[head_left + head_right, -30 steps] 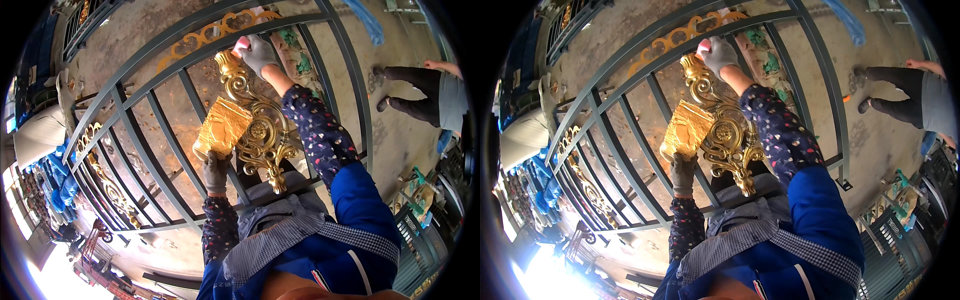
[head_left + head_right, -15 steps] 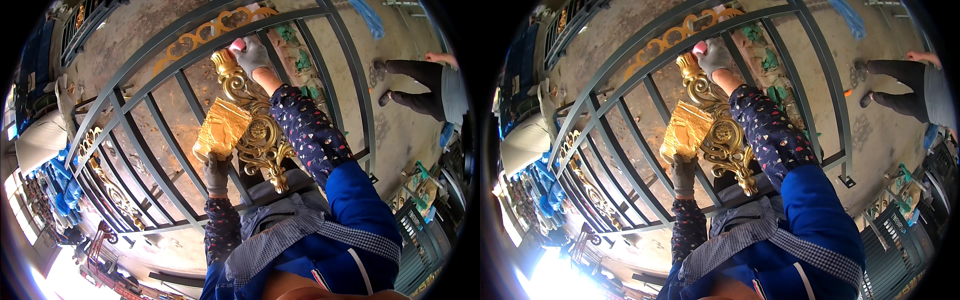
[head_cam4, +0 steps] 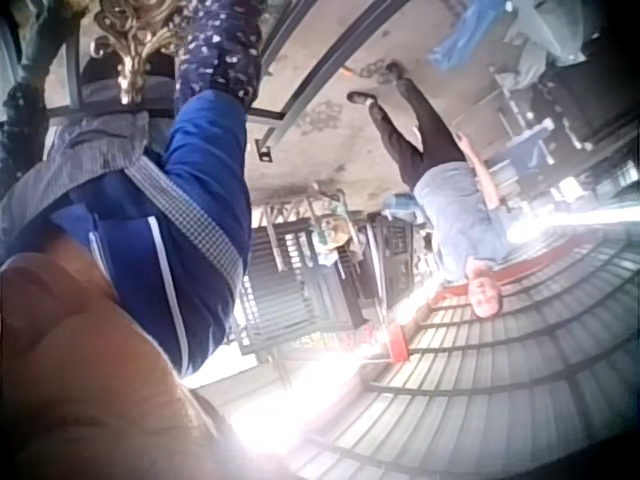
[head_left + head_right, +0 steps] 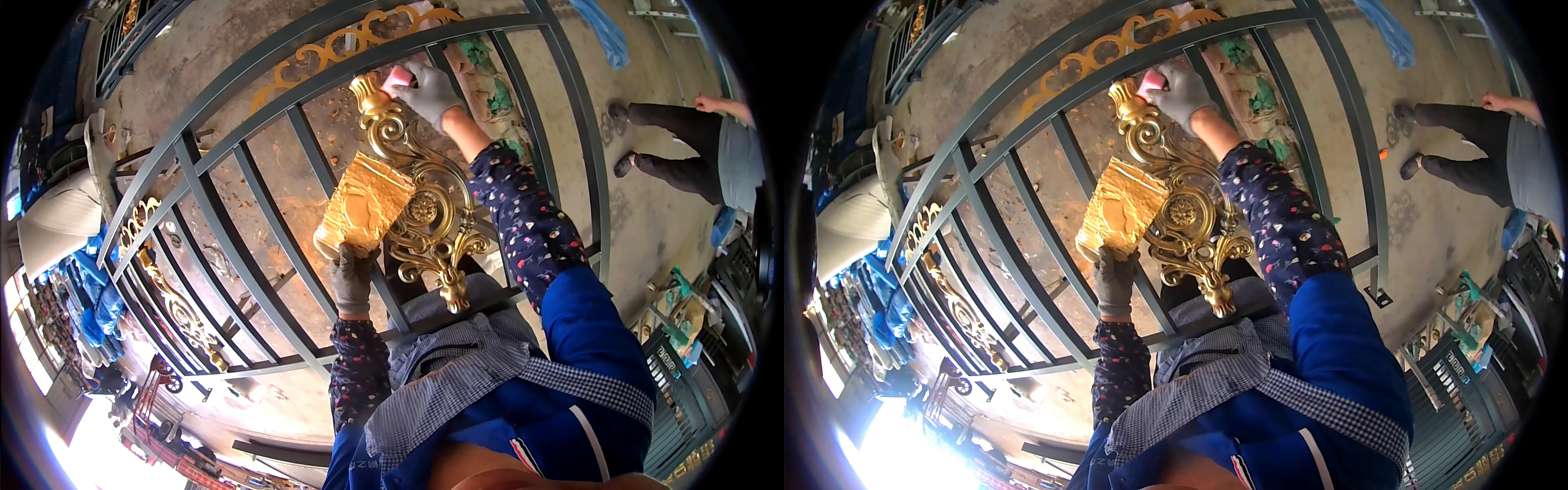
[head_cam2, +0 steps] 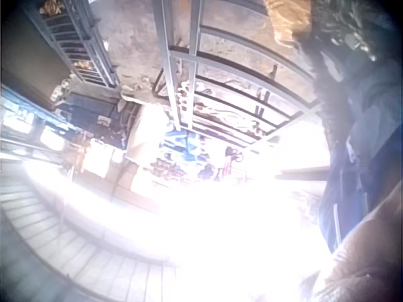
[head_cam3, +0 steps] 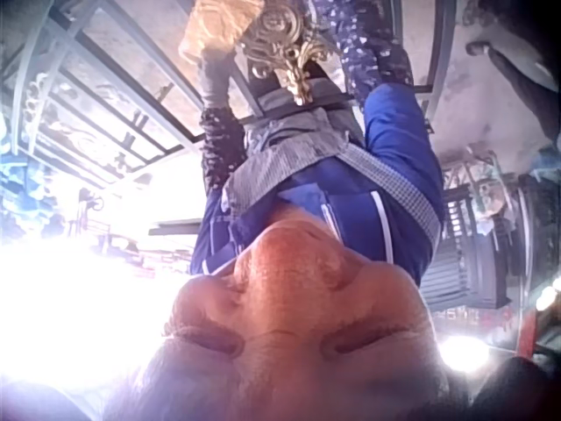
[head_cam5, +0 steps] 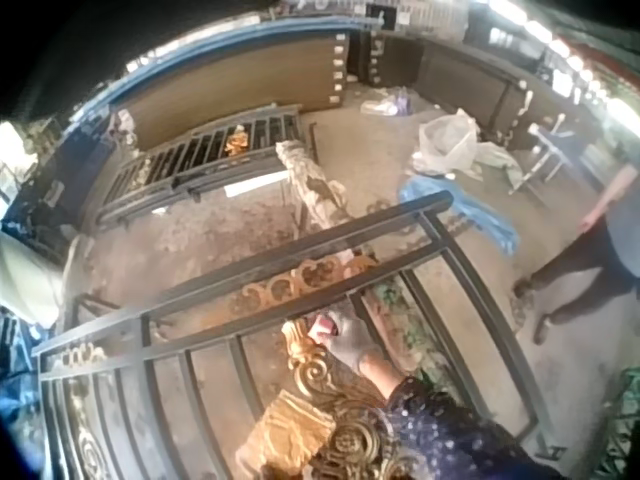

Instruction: The person applies gold paint to the ornate scrollwork of a black metal gate using a pink sponge. They hold a gold paint tray in their left hand and repeatedly dip the sponge into a bucket to reload paint before continuing to cover the decorative metal elements.

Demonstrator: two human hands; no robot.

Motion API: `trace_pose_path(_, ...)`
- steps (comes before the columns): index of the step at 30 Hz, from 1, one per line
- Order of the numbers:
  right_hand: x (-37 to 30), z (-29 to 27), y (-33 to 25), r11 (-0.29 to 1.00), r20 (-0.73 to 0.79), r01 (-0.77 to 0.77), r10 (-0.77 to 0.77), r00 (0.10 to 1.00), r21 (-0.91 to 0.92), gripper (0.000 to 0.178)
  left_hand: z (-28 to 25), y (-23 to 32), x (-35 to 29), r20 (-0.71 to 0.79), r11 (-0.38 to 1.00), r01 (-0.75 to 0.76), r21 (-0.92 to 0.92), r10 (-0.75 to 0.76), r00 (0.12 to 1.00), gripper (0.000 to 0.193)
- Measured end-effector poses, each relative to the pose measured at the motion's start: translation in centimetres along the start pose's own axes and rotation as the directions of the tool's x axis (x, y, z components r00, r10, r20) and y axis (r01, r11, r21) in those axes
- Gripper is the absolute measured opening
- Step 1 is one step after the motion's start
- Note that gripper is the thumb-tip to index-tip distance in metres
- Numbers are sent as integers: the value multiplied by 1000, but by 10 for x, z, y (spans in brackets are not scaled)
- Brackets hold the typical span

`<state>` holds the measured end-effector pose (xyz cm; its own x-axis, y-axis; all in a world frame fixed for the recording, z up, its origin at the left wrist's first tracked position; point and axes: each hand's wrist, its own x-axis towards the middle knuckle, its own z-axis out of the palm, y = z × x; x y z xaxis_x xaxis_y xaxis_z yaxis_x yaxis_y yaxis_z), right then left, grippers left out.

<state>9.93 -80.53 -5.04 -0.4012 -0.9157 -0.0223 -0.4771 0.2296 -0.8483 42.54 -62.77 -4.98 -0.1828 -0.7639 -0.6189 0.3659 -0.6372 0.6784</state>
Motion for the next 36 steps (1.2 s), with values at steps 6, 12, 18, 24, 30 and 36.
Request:
trace_pose_path(6,-28,-39,-9,929,366,266,-161,917,-257,32,15,6,-4,-62,997,-42,-69,38,997,48)
trace_pose_path(12,-56,-14,-21,910,182,324,-284,941,-259,26,-3,0,1,11,999,-39,11,39,999,51)
trace_pose_path(18,-69,-5,-34,770,362,524,-401,842,-365,23,11,4,-2,-1,996,-78,-35,78,997,52)
trace_pose_path(24,-69,-18,-36,777,273,399,-299,914,-486,25,5,4,-4,78,973,-92,-213,111,991,59)
trace_pose_path(30,-67,9,-49,762,321,510,-405,856,-398,21,0,-8,-16,52,960,-96,-264,114,992,58)
trace_pose_path(36,-70,-5,-33,732,304,434,-314,899,-525,27,-16,-14,-43,57,973,-84,-213,98,994,55)
